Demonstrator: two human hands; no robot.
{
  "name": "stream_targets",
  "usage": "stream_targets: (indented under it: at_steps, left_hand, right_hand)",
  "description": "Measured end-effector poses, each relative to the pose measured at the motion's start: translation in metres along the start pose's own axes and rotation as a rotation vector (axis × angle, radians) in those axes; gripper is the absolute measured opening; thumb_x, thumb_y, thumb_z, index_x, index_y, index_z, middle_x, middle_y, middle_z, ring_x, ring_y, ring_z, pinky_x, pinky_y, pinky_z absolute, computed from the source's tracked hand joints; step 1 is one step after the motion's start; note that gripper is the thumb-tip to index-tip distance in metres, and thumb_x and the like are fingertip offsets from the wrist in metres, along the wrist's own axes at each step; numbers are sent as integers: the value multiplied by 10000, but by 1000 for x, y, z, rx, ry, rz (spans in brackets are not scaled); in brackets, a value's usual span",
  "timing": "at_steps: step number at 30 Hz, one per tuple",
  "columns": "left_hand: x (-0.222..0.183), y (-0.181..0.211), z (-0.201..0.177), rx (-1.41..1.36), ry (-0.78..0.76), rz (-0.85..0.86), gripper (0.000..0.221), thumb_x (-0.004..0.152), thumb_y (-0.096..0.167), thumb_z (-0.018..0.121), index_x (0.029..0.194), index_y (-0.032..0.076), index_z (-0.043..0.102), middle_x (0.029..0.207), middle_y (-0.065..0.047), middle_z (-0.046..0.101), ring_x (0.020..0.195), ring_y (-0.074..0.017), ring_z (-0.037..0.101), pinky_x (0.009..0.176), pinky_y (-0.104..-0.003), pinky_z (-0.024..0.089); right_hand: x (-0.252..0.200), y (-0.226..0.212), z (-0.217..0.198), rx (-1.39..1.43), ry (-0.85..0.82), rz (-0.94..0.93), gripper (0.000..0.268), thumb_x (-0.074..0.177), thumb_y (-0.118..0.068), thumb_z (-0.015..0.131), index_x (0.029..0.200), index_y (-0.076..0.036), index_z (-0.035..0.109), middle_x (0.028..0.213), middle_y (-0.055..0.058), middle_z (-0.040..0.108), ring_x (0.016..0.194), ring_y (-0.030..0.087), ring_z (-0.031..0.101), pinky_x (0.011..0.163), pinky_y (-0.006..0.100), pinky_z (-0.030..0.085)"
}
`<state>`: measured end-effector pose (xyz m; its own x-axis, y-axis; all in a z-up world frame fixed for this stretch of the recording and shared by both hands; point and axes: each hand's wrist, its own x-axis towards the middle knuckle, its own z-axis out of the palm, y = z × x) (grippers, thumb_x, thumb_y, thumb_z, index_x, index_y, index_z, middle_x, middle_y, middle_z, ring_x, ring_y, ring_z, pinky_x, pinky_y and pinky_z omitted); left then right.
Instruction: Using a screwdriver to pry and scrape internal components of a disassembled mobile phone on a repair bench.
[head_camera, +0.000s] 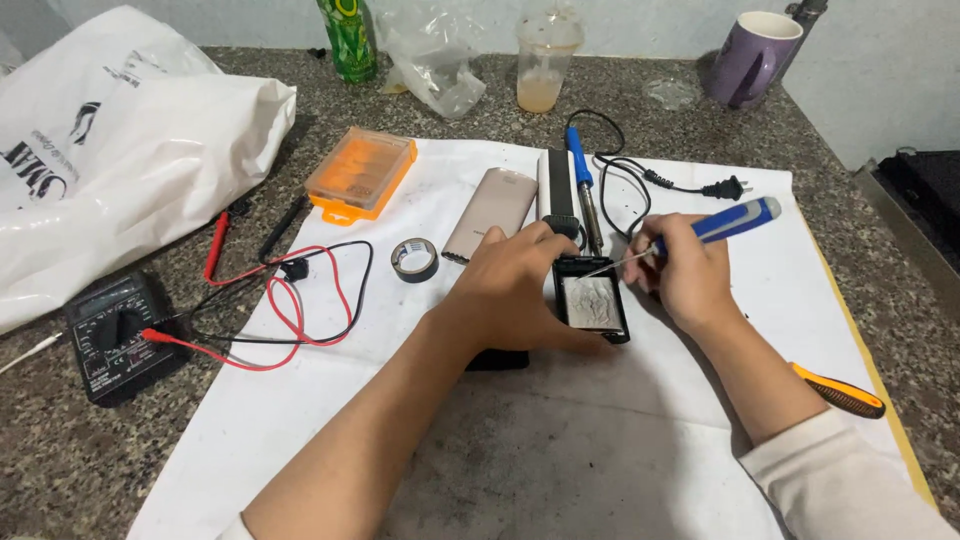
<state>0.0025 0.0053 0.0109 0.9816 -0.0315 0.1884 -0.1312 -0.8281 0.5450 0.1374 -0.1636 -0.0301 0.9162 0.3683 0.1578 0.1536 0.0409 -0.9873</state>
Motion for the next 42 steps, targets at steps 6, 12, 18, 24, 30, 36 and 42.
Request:
stream_targets:
  at_steps: [6,12,18,24,30,36,42]
  left_hand:
    - [0,0,0,12,6,-6,1009,530,767,830,1268,105,641,1115,-61,617,999,-249,652,899,-346,356]
    - [2,-4,3,34,-5,-8,960,544,711,869,1267,125,635,1119,-48,620,1032,-249,665,900,-349,359]
    - [1,1,-3,39,-19,-7,975,541,734,868,1271,126,647,1134,-43,628,1046,-240,662,902,-340,361]
    - [2,4,-2,26,-34,-59,968,530,704,897,1275,140,644,1141,-36,616,1045,-250,633,917,-338,371]
    - [0,5,-2,3,-19,-51,960,531,678,912,1271,125,652,1133,-46,622,1036,-264,626,911,-350,381]
    - [0,6,-4,15,-22,-39,959,534,677,907,1270,122,641,1133,-47,622,1059,-267,633,926,-353,373]
    - [1,5,-4,15,-37,-55,976,522,692,900,1277,129,647,1136,-34,629,1056,-233,633,927,-329,370]
  right_hand:
    - [-12,-20,3,-93,-52,-21,375,931,-253,567,627,-35,544,489,142,452,389,220,497,408,275,310]
    - [-9,-17,9,-36,-81,12,303,882,-210,576,626,-51,542,493,143,446,394,203,483,404,271,319]
    - [-6,-14,7,-18,-61,-8,311,890,-198,591,619,-54,538,498,129,425,412,229,515,398,286,333]
    - [-11,-21,9,35,-70,53,284,894,-164,599,640,-48,549,526,90,415,442,212,536,410,267,363]
    - [-12,-35,2,-34,-198,75,294,915,-182,581,657,-48,535,562,80,415,440,184,504,435,293,309]
    - [-14,-41,4,-26,-225,87,299,927,-183,581,665,-50,524,586,59,370,439,177,492,448,291,306]
    - [-11,-37,1,-40,-211,123,301,931,-190,584,668,-50,540,586,65,407,434,174,479,456,300,291]
